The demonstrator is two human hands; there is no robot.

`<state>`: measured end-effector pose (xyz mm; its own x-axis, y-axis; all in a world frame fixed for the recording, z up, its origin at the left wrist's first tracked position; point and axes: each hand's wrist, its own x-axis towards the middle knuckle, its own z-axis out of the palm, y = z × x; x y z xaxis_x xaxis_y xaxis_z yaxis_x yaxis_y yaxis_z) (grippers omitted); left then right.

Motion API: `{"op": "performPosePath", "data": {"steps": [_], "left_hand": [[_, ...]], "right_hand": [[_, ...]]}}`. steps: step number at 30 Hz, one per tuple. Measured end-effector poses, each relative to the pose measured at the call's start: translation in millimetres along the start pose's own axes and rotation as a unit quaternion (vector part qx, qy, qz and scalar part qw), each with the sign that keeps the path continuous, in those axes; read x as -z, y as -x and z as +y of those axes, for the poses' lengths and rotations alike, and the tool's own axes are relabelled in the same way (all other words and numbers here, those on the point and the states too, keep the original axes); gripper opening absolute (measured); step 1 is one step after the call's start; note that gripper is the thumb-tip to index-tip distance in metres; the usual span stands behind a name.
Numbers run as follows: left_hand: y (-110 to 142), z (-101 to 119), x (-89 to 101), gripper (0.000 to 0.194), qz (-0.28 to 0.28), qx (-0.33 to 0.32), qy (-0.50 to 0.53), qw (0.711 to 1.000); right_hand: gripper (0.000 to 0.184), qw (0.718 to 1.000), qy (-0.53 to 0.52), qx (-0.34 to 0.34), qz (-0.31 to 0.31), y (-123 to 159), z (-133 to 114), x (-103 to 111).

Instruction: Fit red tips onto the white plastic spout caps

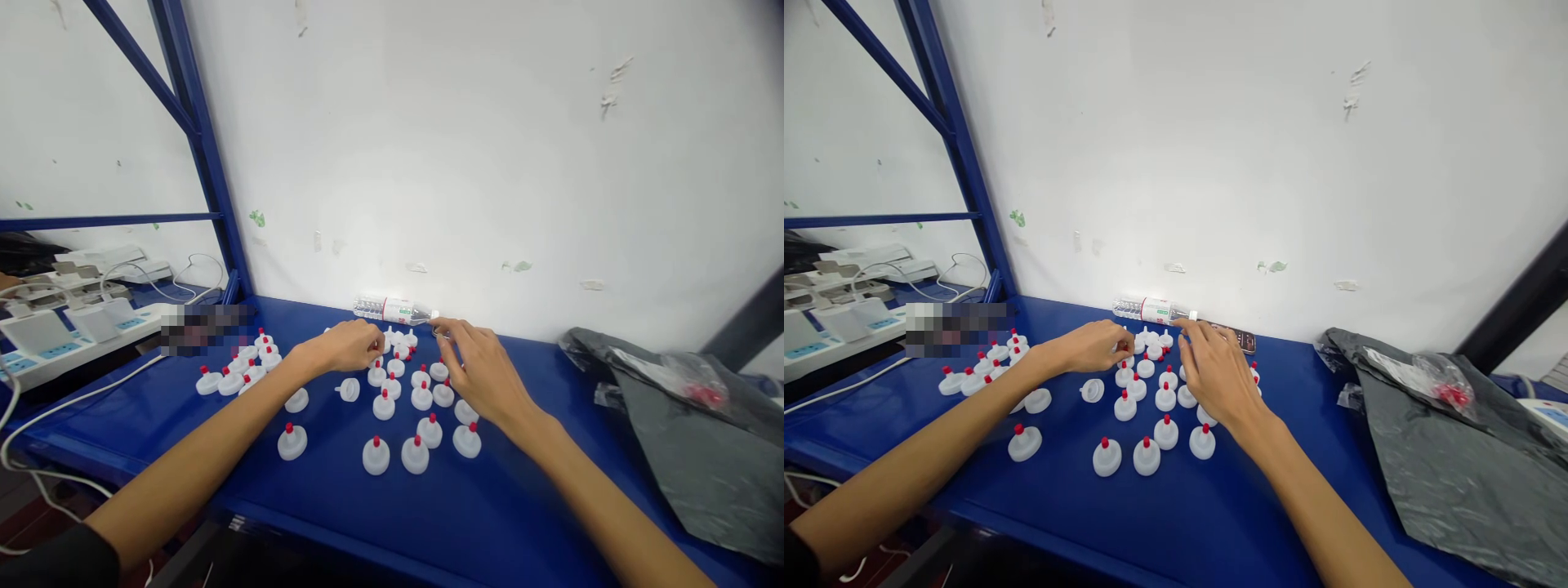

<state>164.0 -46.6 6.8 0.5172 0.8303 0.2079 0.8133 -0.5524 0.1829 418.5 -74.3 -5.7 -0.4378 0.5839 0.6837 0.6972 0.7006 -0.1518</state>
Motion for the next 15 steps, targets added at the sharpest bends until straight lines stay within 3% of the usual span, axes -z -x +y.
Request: {"op": "performPosePath", "data": {"steps": [3, 7, 11, 15], "left_hand": [[-1.8, -0.4, 1.2, 0.018, -0.031, 0.002, -0.018, 0.999], [-4.3, -1.0, 0.2, 0.030, 0.010, 0.001, -0.046, 0.999], [-5.4, -0.6, -0.2, 0.027, 0.049, -0.013, -0.054, 0.997], [-5.5, 0.7, 1.2, 0.026, 0.063, -0.018, -0.058, 0.996]], "right_hand": [[0.029, 1.000, 0.001, -0.001, -0.003, 0.0, 0.2, 0.4], [0.030, 1.000, 0.005, 0.001, -0.003, 0.1, 1.5, 0.0], [0.033, 1.000, 0.008, 0.004, -0.006, 0.2, 3.2, 0.0], [0.032, 0.999, 0.000, 0.022, -0.048, 2.2, 4.2, -1.4]]}}
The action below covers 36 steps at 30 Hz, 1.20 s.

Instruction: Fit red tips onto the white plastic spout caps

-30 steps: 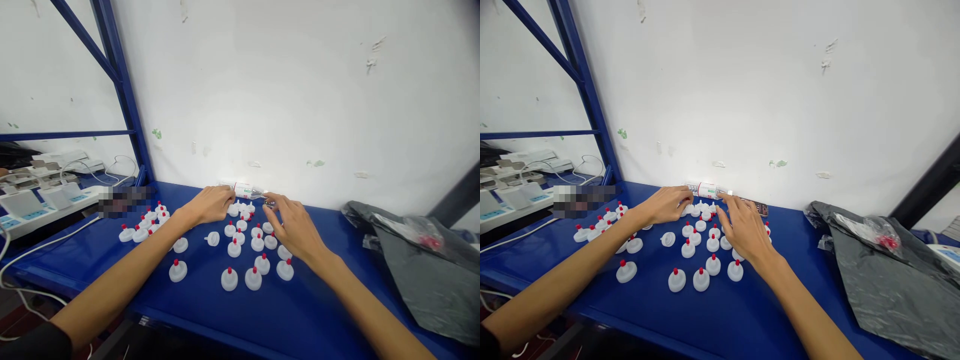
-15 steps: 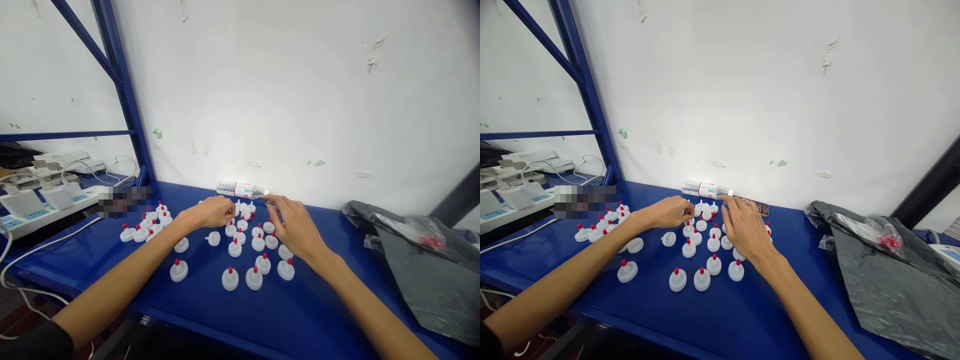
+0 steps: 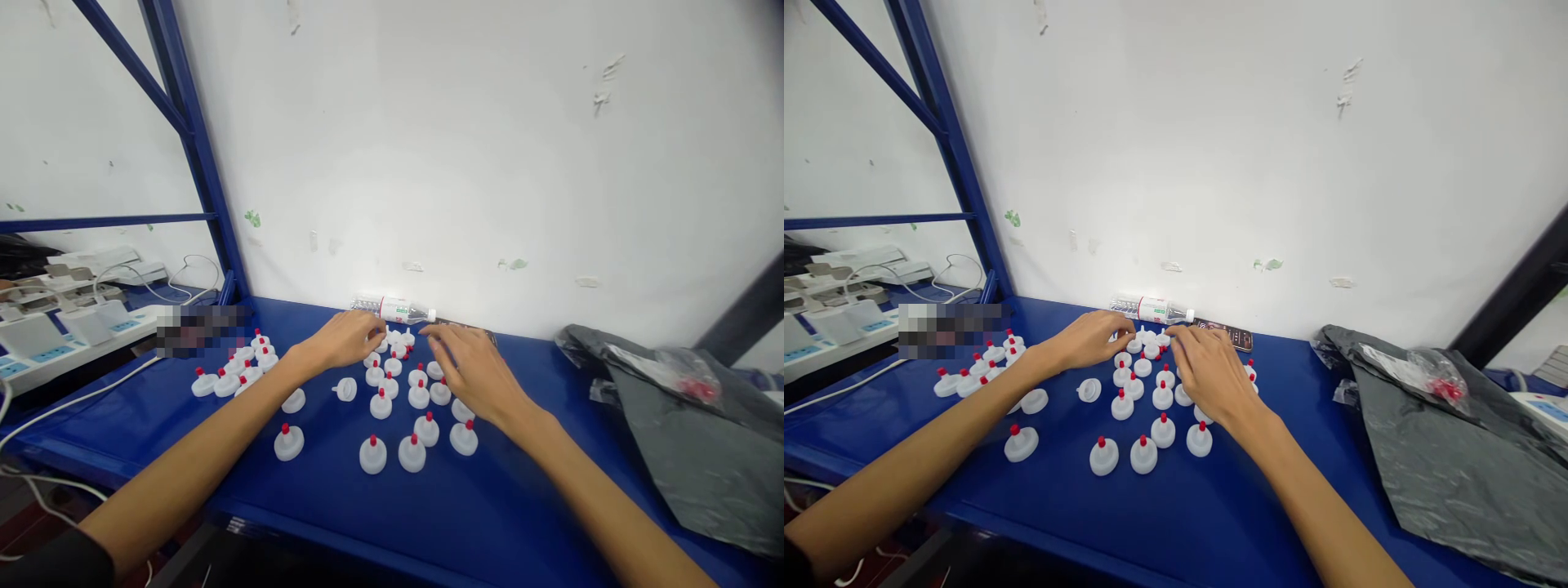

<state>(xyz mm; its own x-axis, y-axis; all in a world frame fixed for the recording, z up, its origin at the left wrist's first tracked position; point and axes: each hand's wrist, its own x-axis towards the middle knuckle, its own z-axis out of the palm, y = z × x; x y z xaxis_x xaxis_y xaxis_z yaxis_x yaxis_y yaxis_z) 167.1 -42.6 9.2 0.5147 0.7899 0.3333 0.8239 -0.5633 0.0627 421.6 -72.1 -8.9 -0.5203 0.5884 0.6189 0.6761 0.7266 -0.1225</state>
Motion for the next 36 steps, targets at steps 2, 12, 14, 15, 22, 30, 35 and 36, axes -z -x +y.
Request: {"op": "performPosePath", "data": {"steps": [2, 12, 14, 15, 22, 30, 35, 36], "left_hand": [[0, 1, 0.1, 0.025, 0.001, -0.002, 0.002, 1.000], [0, 3, 7.3, 0.023, 0.003, 0.019, 0.031, 0.999], [2, 4, 17.9, 0.028, -0.035, 0.030, 0.068, 0.997], [4, 4, 24.0, 0.031, -0.072, 0.037, 0.092, 0.992], [15, -1, 45.9, 0.034, -0.473, 0.145, 0.216, 0.842], [9, -13, 46.9, 0.030, -0.394, 0.060, 0.286, 0.872], [6, -6, 47.8, 0.032, -0.274, 0.028, 0.397, 0.875], [5, -3, 46.4, 0.034, -0.249, 0.031, 0.415, 0.874]], "right_hand": [[0.033, 0.999, -0.008, 0.015, -0.032, 2, 0, -3], [0.043, 0.994, -0.041, 0.018, -0.099, 4, 0, -6], [0.043, 0.994, -0.044, 0.016, -0.096, 3, 0, -3], [0.043, 0.995, -0.044, 0.016, -0.094, 3, 0, -2], [0.040, 0.996, -0.032, 0.021, -0.076, 1, -3, 3], [0.031, 0.999, -0.015, 0.030, -0.041, -1, -3, 3], [0.028, 0.999, -0.009, 0.029, -0.027, -2, -2, 2], [0.027, 0.999, -0.010, 0.031, -0.026, -2, -2, 2]]}}
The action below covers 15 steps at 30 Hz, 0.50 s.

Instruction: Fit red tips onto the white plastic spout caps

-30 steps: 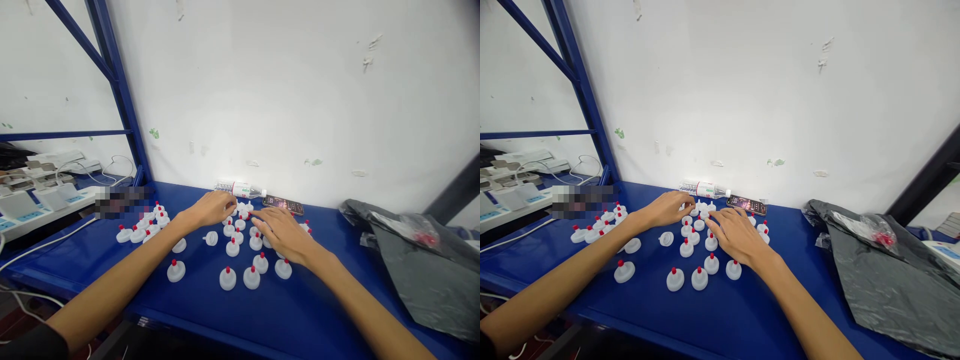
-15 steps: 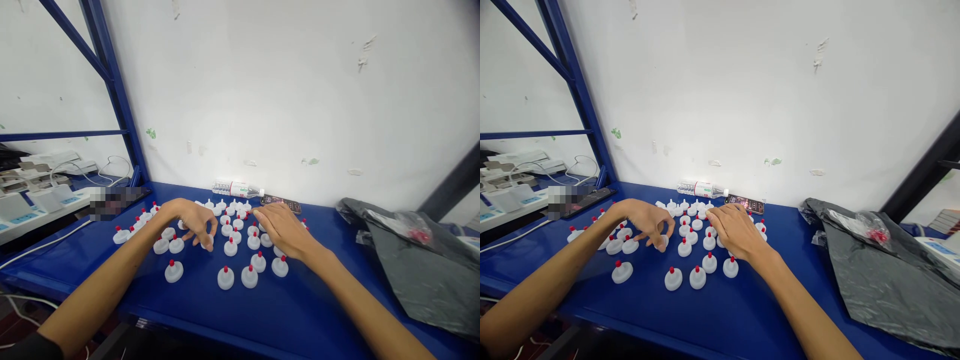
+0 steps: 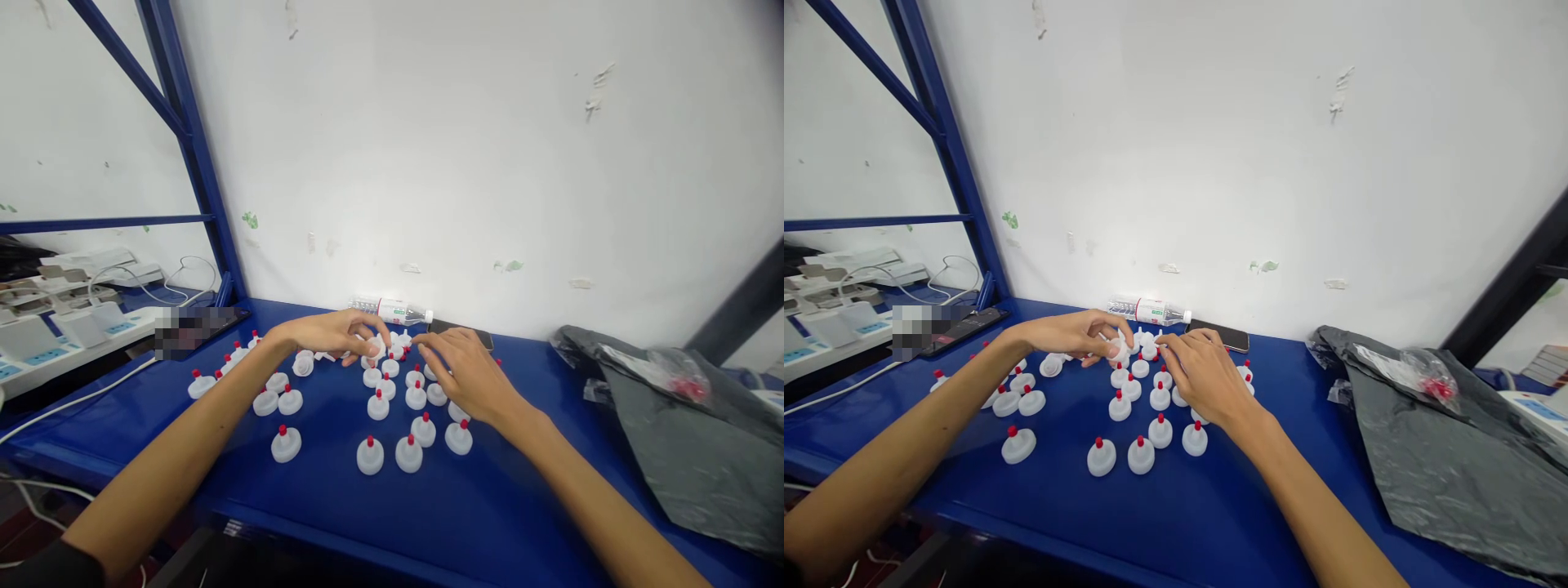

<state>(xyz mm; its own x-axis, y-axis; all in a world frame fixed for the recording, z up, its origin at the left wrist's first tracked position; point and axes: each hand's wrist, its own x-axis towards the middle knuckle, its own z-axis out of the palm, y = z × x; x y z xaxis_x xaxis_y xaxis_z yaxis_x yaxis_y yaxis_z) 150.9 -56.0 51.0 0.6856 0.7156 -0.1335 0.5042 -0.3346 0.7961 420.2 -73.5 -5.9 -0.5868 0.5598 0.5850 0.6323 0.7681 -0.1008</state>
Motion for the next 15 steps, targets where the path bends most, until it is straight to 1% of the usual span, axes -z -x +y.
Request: {"op": "performPosePath", "data": {"steps": [4, 7, 9, 11, 15], "left_hand": [[-10, 4, -15.0, 0.037, 0.105, -0.041, 0.037, 0.993], [-17, 8, -27.0, 0.035, 0.151, -0.059, 0.059, 0.985], [-19, 11, -33.2, 0.032, 0.162, -0.063, 0.069, 0.982], [-20, 13, -37.6, 0.029, 0.163, -0.071, 0.068, 0.982], [-19, 15, -41.4, 0.029, 0.121, -0.101, 0.075, 0.985]], "right_hand": [[0.030, 1.000, -0.013, 0.006, 0.005, 0, -3, 0], [0.040, 0.999, -0.017, 0.014, 0.023, 0, -6, -2], [0.042, 0.999, -0.012, 0.020, 0.030, 0, -6, -5], [0.038, 0.999, -0.012, 0.017, 0.031, 0, -6, -6], [0.023, 0.999, -0.015, -0.010, 0.042, 2, -6, -5]]}}
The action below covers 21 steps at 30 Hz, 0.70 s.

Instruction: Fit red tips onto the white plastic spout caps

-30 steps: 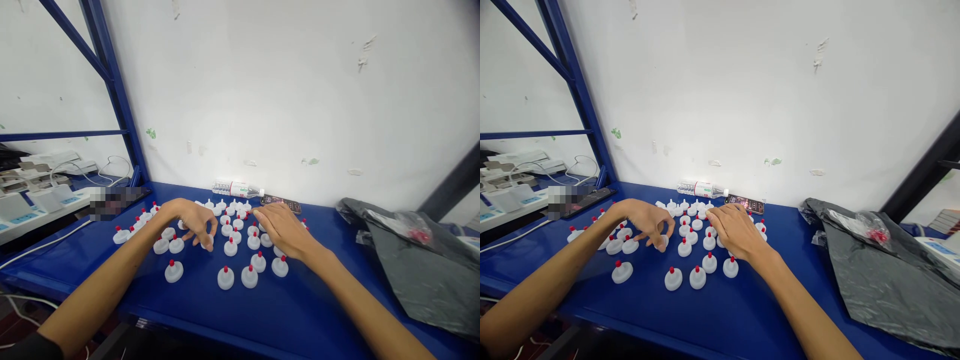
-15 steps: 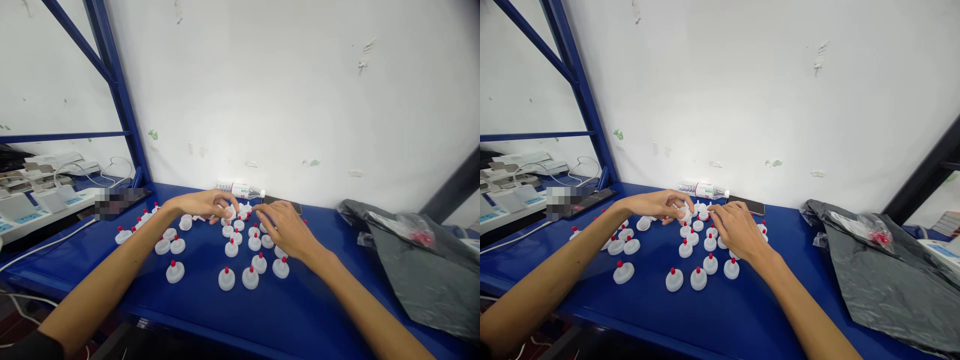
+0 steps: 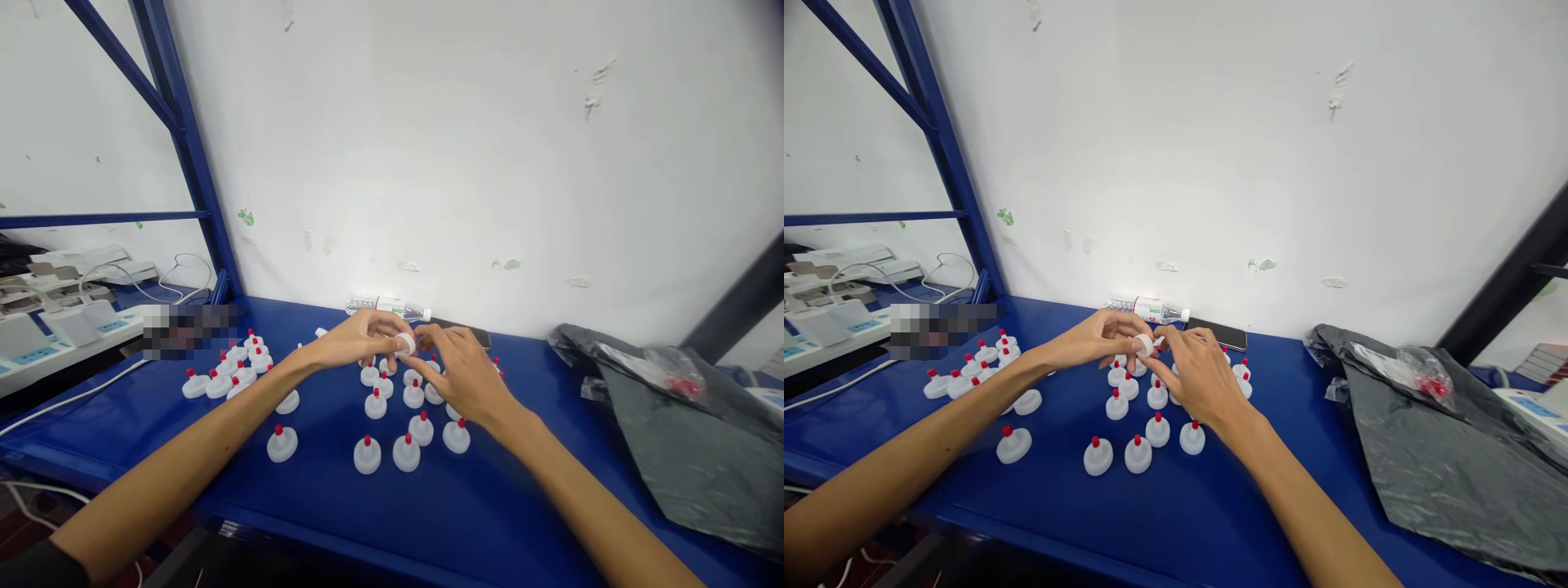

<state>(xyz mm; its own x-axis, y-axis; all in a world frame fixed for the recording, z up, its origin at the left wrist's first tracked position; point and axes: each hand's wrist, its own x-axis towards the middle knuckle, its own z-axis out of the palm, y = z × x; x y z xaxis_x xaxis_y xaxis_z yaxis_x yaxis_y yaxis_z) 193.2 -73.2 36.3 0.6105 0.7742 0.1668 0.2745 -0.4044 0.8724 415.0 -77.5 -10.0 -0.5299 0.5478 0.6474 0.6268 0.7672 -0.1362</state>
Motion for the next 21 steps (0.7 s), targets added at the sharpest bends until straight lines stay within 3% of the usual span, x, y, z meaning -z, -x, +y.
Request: {"op": "performPosePath", "data": {"steps": [8, 13, 16, 18, 19, 21], "left_hand": [[1, -3, -0.5, 0.042, -0.041, -0.013, 0.133, 0.990], [1, -3, -1.9, 0.049, -0.037, -0.002, 0.157, 0.987], [-5, -7, -1.7, 0.035, 0.039, -0.005, 0.016, 0.999], [-13, -11, -0.7, 0.024, 0.108, -0.027, -0.139, 0.984], [-18, -13, 0.0, 0.022, 0.122, -0.038, -0.209, 0.969], [-29, -15, 1.8, 0.023, 0.089, -0.044, -0.318, 0.943]], "right_hand": [[0.032, 0.998, 0.024, -0.030, 0.047, -2, 0, 5], [0.021, 0.998, 0.020, -0.026, 0.054, -3, 4, 6], [0.020, 0.997, 0.027, -0.034, 0.071, -3, 10, 9], [0.020, 0.995, 0.032, -0.041, 0.085, -2, 16, 13], [0.020, 0.994, 0.035, -0.046, 0.091, -2, 19, 15], [0.021, 0.993, 0.039, -0.051, 0.098, -2, 26, 18]]}}
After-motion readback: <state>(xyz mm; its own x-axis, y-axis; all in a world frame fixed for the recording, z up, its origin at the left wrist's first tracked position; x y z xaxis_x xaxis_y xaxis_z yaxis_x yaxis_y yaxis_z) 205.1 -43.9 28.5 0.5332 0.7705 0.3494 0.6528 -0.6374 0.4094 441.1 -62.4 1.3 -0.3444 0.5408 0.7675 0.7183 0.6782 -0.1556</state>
